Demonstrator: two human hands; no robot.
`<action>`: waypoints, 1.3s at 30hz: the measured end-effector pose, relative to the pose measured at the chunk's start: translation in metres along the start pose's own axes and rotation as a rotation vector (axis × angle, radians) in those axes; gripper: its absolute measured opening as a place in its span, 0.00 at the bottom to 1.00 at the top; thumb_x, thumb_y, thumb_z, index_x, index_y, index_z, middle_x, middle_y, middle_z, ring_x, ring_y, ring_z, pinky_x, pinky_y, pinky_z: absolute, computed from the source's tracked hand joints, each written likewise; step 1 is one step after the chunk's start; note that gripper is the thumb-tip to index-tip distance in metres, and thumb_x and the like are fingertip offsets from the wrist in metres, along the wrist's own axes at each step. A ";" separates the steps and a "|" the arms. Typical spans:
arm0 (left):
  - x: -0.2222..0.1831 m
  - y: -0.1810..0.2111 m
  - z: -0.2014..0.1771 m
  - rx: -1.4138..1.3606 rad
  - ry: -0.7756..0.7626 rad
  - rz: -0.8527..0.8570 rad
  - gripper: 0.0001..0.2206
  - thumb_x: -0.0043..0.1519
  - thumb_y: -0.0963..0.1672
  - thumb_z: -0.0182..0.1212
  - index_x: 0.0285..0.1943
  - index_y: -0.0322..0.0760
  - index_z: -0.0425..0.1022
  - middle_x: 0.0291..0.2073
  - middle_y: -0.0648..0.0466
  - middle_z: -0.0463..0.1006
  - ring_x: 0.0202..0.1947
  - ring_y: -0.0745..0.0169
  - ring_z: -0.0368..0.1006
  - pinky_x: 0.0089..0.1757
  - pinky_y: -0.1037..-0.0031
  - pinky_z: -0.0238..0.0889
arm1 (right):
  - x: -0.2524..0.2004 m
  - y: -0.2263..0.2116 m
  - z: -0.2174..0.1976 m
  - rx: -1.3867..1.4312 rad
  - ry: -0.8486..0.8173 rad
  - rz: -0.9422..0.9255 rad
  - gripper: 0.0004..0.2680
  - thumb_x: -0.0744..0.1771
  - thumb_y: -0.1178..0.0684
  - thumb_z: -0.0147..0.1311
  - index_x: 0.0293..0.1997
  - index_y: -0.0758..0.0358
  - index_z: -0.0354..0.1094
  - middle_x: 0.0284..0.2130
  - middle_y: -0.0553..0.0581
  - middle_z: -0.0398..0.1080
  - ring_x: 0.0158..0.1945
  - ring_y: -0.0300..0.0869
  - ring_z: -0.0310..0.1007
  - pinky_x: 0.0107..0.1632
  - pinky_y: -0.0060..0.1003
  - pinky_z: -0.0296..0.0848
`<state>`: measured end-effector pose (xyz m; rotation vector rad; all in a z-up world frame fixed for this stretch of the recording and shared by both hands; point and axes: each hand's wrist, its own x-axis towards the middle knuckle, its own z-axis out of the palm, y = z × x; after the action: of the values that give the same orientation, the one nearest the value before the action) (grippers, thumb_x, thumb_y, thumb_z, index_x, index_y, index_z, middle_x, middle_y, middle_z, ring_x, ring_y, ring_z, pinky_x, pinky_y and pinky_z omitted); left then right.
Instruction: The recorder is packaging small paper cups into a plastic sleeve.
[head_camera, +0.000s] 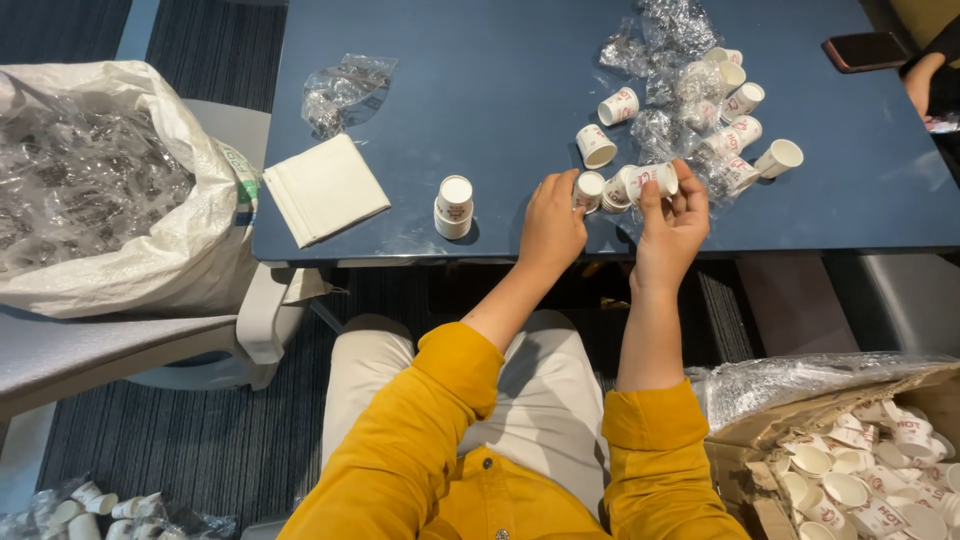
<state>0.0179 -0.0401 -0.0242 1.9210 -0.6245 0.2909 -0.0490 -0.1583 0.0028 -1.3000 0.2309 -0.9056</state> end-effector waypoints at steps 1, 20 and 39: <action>-0.003 0.002 -0.004 0.004 0.001 -0.006 0.23 0.55 0.36 0.64 0.61 0.29 0.69 0.53 0.42 0.74 0.55 0.38 0.72 0.55 0.56 0.65 | -0.004 -0.004 0.004 0.001 -0.004 0.007 0.17 0.70 0.59 0.59 0.65 0.72 0.60 0.54 0.62 0.72 0.57 0.41 0.75 0.59 0.35 0.78; -0.007 0.021 -0.199 -0.327 -0.016 0.060 0.20 0.65 0.39 0.58 0.67 0.32 0.70 0.64 0.39 0.73 0.63 0.43 0.74 0.57 0.64 0.70 | -0.045 -0.030 0.128 -0.162 -0.510 -0.085 0.12 0.72 0.62 0.51 0.64 0.67 0.69 0.50 0.55 0.76 0.49 0.36 0.76 0.49 0.31 0.77; -0.022 -0.019 -0.191 -0.145 0.220 0.134 0.13 0.61 0.38 0.65 0.55 0.34 0.81 0.51 0.47 0.82 0.52 0.51 0.80 0.53 0.68 0.73 | -0.055 -0.001 0.135 -0.035 -0.684 -0.002 0.15 0.72 0.60 0.53 0.68 0.69 0.61 0.57 0.60 0.72 0.62 0.45 0.73 0.66 0.41 0.74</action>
<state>0.0249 0.1444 0.0316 1.6835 -0.6106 0.5200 -0.0020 -0.0224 0.0257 -1.5646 -0.2913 -0.4176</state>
